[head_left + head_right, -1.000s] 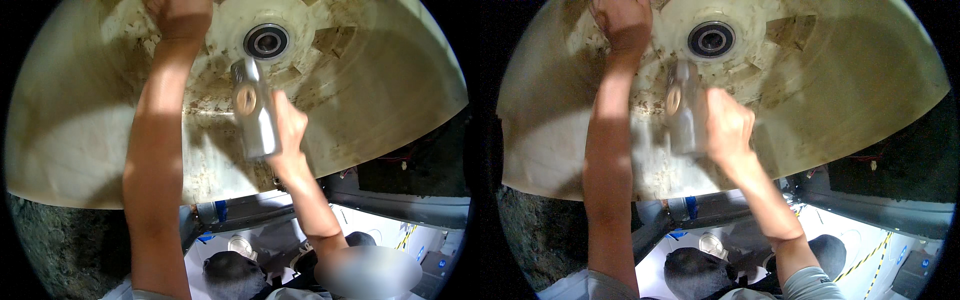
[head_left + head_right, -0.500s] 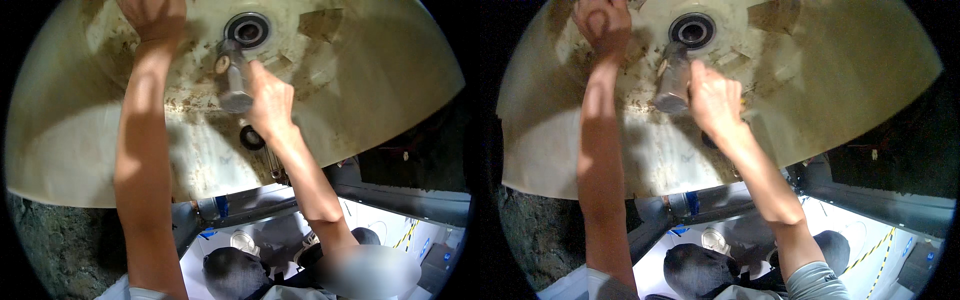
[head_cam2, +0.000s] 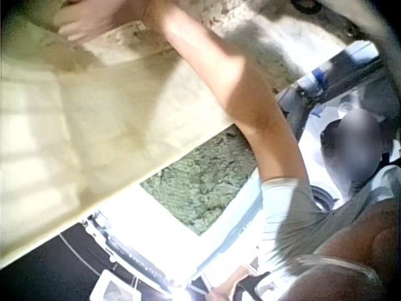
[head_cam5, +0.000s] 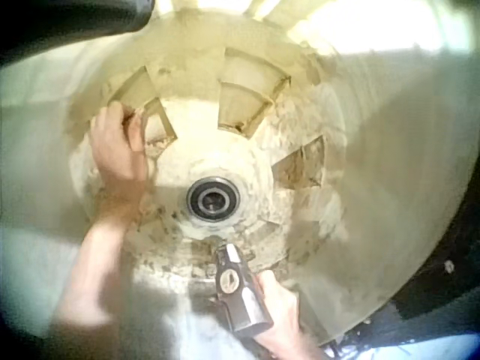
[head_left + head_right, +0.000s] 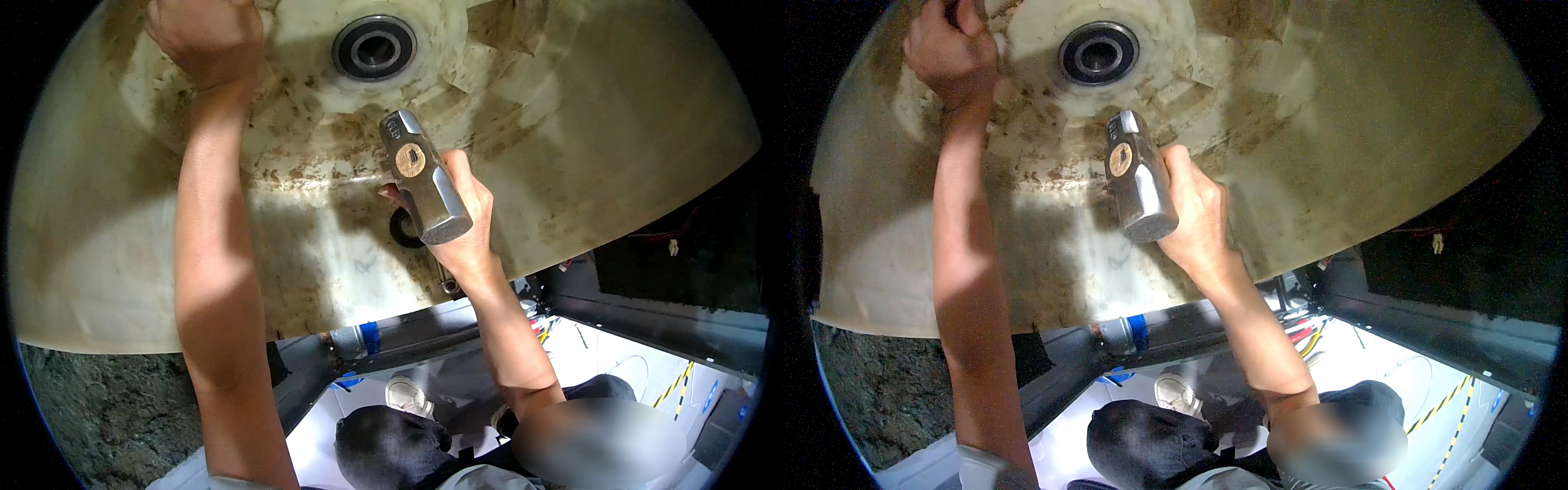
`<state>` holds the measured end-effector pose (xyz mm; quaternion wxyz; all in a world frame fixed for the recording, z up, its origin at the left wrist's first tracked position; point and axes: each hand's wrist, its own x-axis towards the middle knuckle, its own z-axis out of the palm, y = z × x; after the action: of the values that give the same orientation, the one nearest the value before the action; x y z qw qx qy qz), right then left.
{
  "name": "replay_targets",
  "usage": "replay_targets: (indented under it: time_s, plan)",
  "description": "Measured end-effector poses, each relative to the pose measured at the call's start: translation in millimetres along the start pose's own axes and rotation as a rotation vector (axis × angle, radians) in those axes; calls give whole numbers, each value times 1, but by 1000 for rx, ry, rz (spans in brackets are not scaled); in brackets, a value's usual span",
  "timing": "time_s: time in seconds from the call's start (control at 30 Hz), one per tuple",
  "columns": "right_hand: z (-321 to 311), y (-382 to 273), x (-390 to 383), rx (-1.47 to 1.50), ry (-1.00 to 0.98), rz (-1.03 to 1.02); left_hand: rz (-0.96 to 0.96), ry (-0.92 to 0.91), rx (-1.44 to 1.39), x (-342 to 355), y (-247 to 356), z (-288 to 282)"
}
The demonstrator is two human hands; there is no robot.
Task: The person hammers a bearing into the rear housing of a washing machine tub, then moves to a separate tub assembly and hammers a bearing into the center of the inner drum.
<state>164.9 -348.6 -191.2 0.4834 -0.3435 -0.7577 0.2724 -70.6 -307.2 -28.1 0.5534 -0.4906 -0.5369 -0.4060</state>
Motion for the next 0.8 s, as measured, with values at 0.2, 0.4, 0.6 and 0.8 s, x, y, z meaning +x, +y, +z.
replay_targets:
  time_s: [0.2,0.4,0.6,0.8]
  plan:
    - [10,15,0,123,25,-40,50,20,40,-1,2,2]
    - [5,9,16,38,129,-229,78,61,31,-2,-2,5]
    - [26,28,30,110,137,-128,121,52,6,-3,-1,6]
    - [11,20,19,217,163,-145,144,14,-82,1,6,-8]
